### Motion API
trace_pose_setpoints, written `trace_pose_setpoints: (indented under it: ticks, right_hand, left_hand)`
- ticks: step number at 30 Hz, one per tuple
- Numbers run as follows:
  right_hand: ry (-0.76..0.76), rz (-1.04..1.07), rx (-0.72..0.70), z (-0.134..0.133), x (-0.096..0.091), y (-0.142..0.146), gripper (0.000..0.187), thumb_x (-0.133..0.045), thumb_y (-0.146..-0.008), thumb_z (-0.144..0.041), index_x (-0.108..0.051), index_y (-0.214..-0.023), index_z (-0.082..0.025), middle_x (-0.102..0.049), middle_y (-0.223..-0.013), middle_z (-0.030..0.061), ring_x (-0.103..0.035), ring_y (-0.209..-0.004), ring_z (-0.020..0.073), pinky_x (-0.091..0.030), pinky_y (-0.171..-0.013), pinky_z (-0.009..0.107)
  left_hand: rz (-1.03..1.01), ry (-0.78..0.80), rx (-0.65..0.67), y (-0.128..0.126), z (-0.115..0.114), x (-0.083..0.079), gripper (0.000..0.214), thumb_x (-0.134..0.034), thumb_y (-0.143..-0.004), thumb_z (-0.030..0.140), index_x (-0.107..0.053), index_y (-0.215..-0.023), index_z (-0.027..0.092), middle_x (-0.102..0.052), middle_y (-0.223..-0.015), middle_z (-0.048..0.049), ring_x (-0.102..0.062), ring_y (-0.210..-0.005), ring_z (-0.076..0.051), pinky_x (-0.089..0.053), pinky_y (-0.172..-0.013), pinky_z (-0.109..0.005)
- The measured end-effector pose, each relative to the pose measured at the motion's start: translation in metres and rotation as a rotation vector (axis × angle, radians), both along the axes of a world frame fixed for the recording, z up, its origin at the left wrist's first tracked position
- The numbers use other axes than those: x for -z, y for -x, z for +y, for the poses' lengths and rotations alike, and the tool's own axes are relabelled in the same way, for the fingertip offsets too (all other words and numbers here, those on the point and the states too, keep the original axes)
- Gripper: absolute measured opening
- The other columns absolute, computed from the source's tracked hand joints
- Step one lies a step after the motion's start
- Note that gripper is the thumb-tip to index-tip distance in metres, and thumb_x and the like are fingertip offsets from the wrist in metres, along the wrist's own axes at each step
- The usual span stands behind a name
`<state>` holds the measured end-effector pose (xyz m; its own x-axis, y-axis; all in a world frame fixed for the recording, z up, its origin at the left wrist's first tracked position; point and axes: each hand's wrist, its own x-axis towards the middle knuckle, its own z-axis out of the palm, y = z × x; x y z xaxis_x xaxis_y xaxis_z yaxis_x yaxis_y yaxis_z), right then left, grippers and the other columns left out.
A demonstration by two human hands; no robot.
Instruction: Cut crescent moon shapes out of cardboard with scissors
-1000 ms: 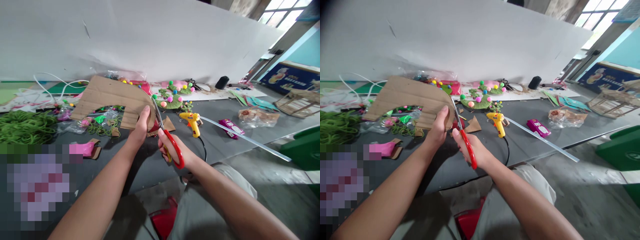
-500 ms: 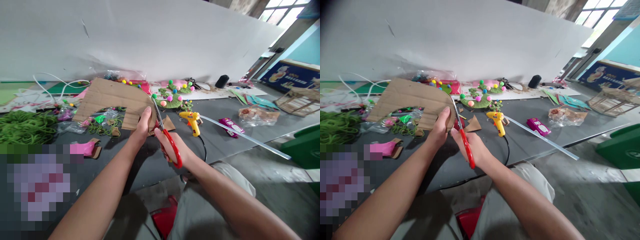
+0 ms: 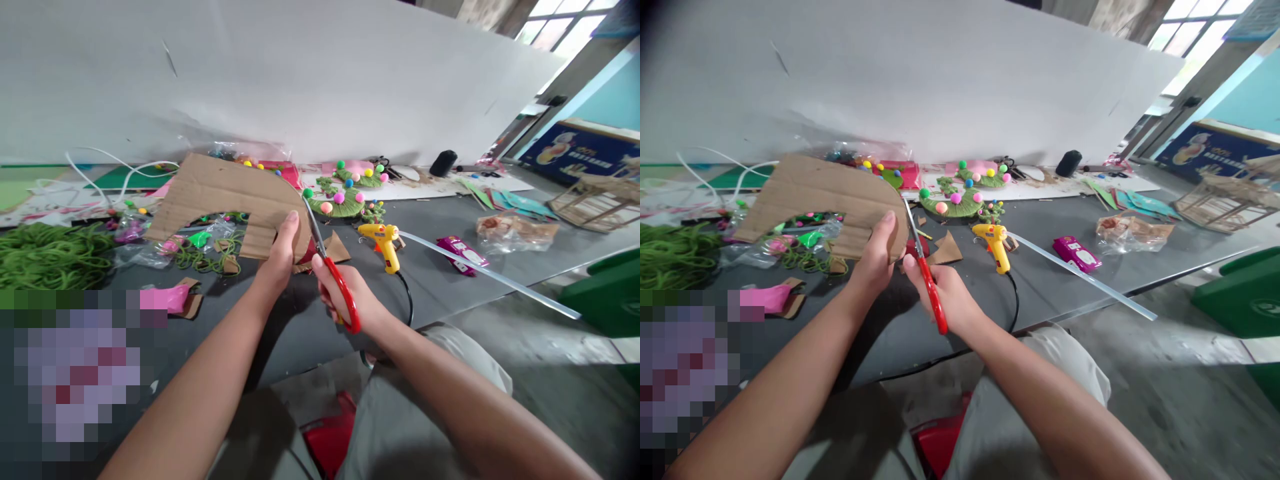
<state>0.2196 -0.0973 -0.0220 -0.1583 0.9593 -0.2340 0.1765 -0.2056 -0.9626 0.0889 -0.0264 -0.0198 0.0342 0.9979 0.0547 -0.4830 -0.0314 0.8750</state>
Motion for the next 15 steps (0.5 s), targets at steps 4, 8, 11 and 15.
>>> trace_pose_setpoints:
  ticks: [4, 8, 11, 15]
  right_hand:
    - [0.017, 0.085, -0.033, 0.0024, 0.0035, -0.0031, 0.066, -0.054, -0.089, -0.088, -0.047, -0.077, -0.023, -0.042, -0.055, -0.0069, -0.041, -0.042, 0.0099, -0.035, -0.040, 0.023]
    - [0.010, 0.053, -0.059, 0.0016, 0.0034, -0.0075, 0.066, -0.054, -0.090, -0.088, -0.047, -0.077, -0.023, -0.041, -0.058, -0.0063, -0.041, -0.045, 0.0103, -0.035, -0.041, 0.024]
    - [-0.036, -0.014, -0.066, 0.0016, 0.0038, -0.0098, 0.065, -0.054, -0.090, -0.087, -0.048, -0.077, -0.023, -0.042, -0.061, -0.0049, -0.041, -0.050, 0.0112, -0.036, -0.044, 0.024]
    - [-0.070, -0.092, -0.059, 0.0015, 0.0016, -0.0103, 0.065, -0.052, -0.091, -0.086, -0.046, -0.075, -0.024, -0.040, -0.062, -0.0041, -0.039, -0.053, 0.0122, -0.036, -0.047, 0.025]
  left_hand:
    - [0.023, -0.054, -0.025, 0.0022, 0.0022, 0.0039, 0.035, -0.067, -0.096, 0.056, -0.075, -0.099, 0.022, -0.082, -0.110, -0.0033, -0.066, -0.135, -0.031, -0.052, -0.115, -0.037]
    - [0.022, 0.000, -0.006, 0.0004, -0.0001, 0.0024, 0.037, -0.071, -0.092, 0.059, -0.076, -0.095, 0.022, -0.083, -0.107, -0.0056, -0.070, -0.129, -0.033, -0.055, -0.112, -0.041]
    - [0.013, 0.021, -0.012, -0.0019, -0.0019, -0.0012, 0.035, -0.071, -0.091, 0.057, -0.076, -0.096, 0.022, -0.083, -0.106, -0.0053, -0.069, -0.131, -0.034, -0.053, -0.115, -0.042]
    - [-0.007, 0.029, -0.008, -0.0047, -0.0017, -0.0048, 0.033, -0.068, -0.093, 0.053, -0.075, -0.098, 0.021, -0.083, -0.107, -0.0065, -0.067, -0.135, -0.034, -0.051, -0.118, -0.044]
